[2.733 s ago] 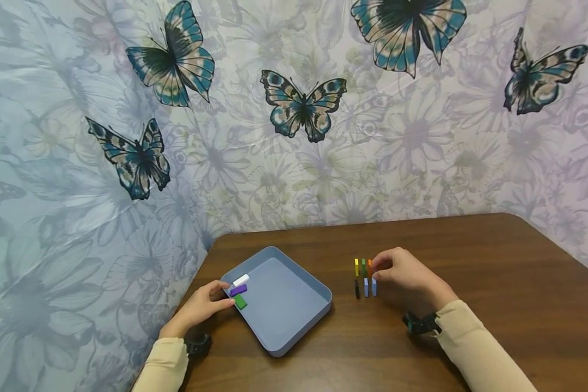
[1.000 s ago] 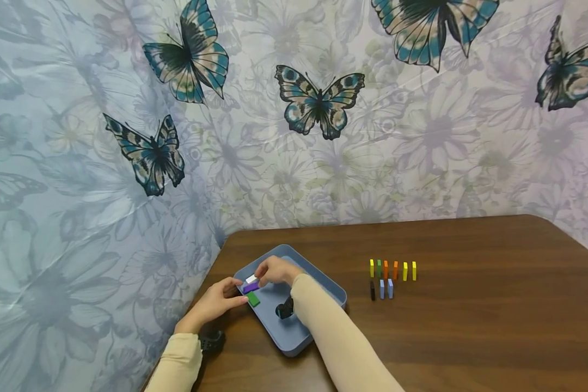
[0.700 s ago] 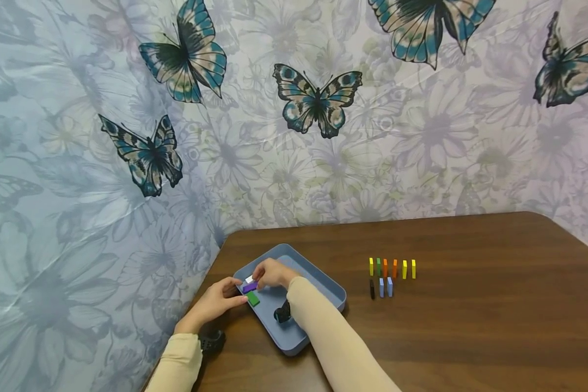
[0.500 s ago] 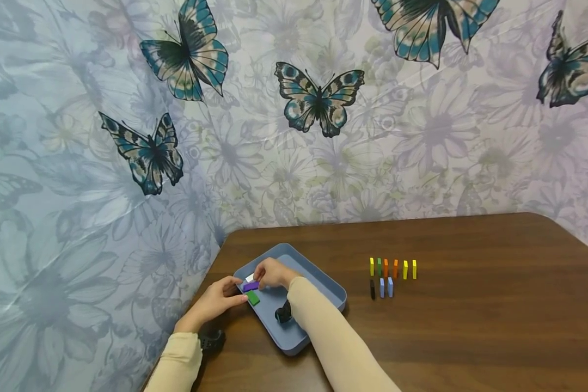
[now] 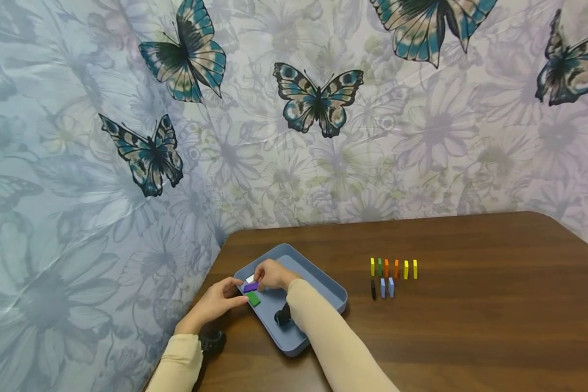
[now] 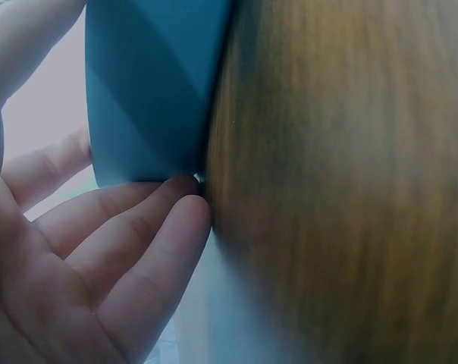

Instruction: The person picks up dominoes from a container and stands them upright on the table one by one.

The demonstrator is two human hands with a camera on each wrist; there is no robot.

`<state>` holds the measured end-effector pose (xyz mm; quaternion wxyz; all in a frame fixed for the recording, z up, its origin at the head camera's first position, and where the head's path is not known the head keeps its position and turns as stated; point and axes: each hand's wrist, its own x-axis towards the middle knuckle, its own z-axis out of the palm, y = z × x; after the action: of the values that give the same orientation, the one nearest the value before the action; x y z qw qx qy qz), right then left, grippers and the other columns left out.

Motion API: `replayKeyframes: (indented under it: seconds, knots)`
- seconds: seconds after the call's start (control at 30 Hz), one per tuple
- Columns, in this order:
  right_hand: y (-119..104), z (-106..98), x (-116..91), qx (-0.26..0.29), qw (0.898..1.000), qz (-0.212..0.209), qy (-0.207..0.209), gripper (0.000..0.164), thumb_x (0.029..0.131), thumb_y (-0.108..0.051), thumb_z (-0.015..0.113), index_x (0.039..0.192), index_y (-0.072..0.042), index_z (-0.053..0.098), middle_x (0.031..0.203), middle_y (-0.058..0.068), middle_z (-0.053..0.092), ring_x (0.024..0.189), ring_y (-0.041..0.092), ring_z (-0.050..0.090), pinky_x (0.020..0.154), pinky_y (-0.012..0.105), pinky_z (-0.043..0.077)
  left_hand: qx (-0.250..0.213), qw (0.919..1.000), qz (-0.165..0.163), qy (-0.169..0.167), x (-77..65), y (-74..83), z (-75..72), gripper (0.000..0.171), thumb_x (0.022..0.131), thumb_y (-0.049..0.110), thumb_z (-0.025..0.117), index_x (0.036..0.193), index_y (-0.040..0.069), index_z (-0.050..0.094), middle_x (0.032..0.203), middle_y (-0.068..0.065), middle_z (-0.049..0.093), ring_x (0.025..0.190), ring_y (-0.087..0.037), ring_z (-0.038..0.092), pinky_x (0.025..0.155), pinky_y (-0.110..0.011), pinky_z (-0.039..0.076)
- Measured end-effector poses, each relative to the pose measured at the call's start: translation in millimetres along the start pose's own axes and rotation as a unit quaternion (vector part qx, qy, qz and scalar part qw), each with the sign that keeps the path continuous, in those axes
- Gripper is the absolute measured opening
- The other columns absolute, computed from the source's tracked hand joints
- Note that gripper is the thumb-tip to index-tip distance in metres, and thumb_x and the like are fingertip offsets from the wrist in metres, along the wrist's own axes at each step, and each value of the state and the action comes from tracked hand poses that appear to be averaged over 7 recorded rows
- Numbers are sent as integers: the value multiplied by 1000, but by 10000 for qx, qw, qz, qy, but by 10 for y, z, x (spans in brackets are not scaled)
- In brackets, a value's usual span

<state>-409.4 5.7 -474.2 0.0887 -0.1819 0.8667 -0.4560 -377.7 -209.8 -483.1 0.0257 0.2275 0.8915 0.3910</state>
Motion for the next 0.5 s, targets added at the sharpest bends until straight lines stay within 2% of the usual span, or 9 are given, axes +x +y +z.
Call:
replayKeyframes:
  seconds: [0.33,0.5]
  knots:
    - [62,-26,7,55,9998,-151,125,17,80,8,77,94,0,72,82,2,66,75,10,57,68,20,48,60,9999,-96,7,-6,43,-2,53,85,36,80,123,3,62,133,-23,63,122,-44,62,100,-55,52]
    - [72,-28,5,177,9997,-132,87,16,81,8,74,96,0,73,83,3,67,75,11,57,68,21,49,10,9999,-124,5,-22,44,12,53,86,37,80,123,4,62,134,-23,62,123,-44,61,101,-55,51]
